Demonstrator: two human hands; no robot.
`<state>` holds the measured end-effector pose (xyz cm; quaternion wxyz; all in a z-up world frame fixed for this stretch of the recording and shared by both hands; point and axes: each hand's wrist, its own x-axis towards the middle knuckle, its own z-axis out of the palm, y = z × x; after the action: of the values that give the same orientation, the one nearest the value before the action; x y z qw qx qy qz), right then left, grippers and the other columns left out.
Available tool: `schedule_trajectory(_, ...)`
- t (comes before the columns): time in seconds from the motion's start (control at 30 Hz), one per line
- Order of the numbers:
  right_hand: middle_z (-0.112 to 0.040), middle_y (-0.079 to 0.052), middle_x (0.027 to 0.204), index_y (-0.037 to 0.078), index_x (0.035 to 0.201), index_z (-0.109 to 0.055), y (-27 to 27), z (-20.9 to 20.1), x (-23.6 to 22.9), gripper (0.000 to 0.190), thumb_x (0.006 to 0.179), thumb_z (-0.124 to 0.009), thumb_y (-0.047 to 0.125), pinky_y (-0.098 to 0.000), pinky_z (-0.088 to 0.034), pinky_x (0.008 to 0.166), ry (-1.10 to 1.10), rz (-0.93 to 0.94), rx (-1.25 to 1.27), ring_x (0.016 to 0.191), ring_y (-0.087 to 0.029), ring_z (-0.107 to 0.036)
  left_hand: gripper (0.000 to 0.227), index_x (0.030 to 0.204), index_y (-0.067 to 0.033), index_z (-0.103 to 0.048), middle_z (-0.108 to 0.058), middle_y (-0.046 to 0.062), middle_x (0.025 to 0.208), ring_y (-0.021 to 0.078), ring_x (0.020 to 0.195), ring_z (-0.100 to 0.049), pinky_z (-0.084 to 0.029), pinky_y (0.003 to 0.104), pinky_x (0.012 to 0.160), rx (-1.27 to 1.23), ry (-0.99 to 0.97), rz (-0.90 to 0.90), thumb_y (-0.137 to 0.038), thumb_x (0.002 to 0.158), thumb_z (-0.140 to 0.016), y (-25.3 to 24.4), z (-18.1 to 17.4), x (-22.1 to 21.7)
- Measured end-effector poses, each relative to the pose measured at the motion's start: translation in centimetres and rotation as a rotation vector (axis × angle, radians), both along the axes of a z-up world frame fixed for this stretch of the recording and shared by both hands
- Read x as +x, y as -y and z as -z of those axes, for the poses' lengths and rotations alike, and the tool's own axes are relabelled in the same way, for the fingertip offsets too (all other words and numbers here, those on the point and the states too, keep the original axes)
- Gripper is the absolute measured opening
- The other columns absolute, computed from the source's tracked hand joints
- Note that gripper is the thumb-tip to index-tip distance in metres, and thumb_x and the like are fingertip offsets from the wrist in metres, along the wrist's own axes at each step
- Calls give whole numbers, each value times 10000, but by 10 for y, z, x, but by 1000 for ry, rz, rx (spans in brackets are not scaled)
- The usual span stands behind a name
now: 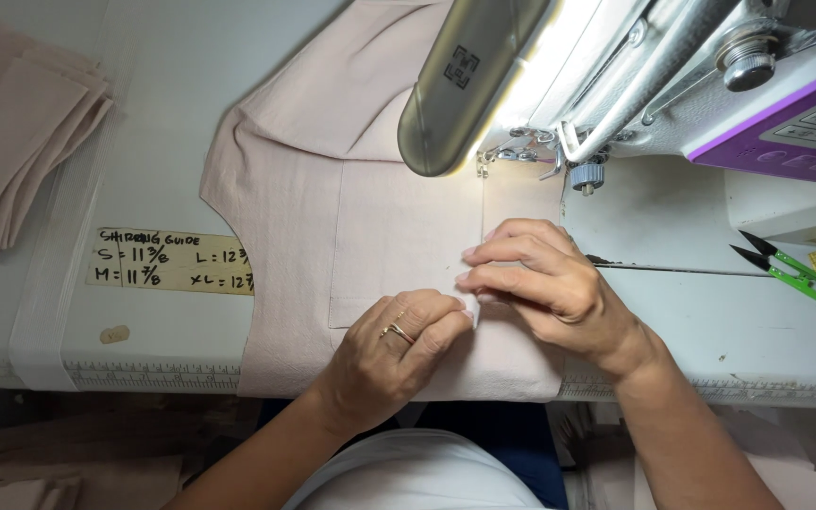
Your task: Folding and aligning fabric pieces on a garment at a sewing station
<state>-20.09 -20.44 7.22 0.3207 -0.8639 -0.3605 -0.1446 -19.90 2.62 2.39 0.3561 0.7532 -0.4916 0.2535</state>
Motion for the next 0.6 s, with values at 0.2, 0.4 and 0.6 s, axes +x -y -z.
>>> schedule_trajectory(0.2,-682,-82,992,34,1018,-694,-4,14,7,95,979,-670,117,-383,-477,907,53,-8,43,955,-301,-646,150,1164,-20,-578,-658,140,1121,282,965,-665,-555,387,885,-132,-227,34,-44,1025,-628,0,0,3)
schedule_trajectory(0.4,-677,-86,972,49,996,-684,-5,17,7,59,983,-649,95,-378,-473,901,46,9,93,944,-290,-642,416,1225,-15,-557,-633,129,1148,255,1006,-659,-570,363,906,-117,-186,-51,-260,976,-784,4,-5,4)
schedule_trajectory(0.6,-690,-110,985,8,1009,-686,-6,16,6,88,967,-662,81,-389,-520,924,28,-13,126,949,-298,-648,152,1174,-8,-610,-661,138,1102,262,890,-659,-517,373,739,-53,-64,-85,-103,1055,-610,2,-3,3)
